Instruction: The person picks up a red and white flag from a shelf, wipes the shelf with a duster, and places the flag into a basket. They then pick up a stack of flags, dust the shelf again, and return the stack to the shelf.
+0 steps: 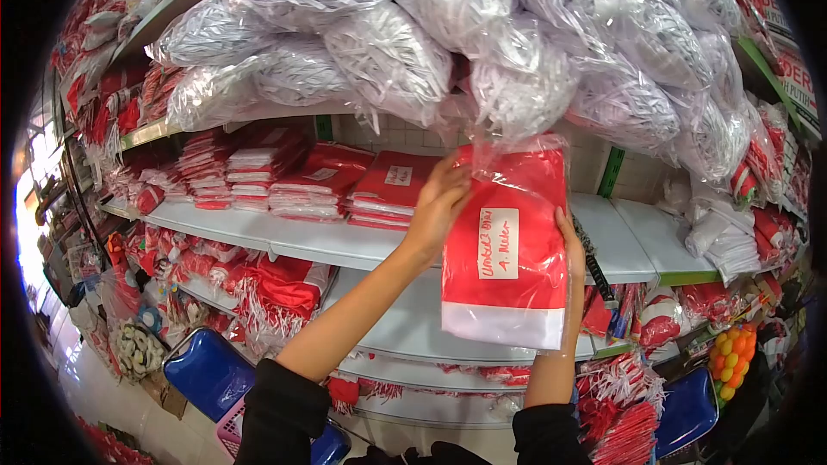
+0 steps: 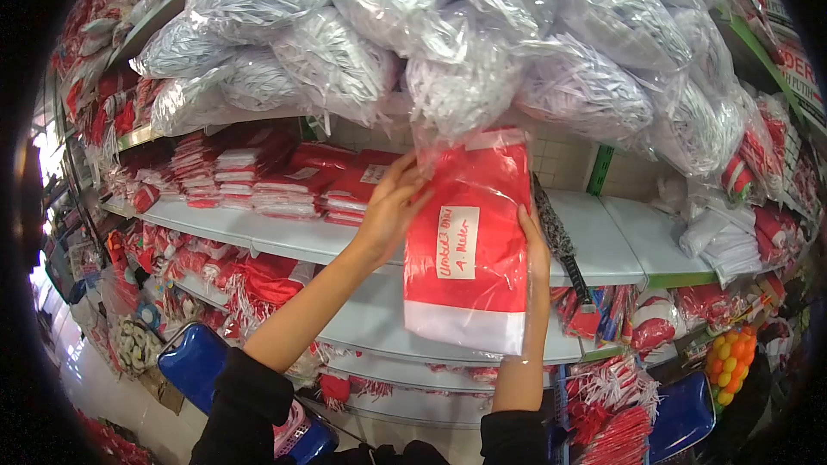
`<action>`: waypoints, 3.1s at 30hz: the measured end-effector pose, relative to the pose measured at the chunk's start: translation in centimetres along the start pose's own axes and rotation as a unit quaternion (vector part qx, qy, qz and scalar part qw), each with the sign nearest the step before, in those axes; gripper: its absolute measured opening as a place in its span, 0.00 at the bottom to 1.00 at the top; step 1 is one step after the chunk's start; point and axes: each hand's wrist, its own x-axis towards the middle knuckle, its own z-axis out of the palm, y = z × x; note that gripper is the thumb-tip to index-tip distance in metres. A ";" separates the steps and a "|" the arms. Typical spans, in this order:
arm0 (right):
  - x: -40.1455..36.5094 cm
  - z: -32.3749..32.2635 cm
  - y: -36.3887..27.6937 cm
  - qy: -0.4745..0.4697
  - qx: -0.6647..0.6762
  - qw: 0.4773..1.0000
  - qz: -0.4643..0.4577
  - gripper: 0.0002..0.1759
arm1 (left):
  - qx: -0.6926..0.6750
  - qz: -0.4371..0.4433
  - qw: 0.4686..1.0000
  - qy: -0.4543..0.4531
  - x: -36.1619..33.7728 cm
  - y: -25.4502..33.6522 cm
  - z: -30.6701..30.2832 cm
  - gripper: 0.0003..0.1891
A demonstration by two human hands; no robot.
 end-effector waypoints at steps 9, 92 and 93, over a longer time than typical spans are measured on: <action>0.2 0.8 5.3 -0.015 0.203 0.977 0.065 0.25 | 0.215 -0.020 0.972 0.089 -5.7 0.0 -7.4 0.27; -48.1 -18.6 30.0 -0.200 -0.470 0.605 0.610 0.34 | 0.278 -0.581 0.485 0.592 -89.1 -1.7 -10.3 0.36; -48.2 -18.2 29.4 -0.182 -0.459 0.606 0.624 0.34 | 0.201 -0.534 0.516 0.639 -90.7 -0.6 -10.1 0.36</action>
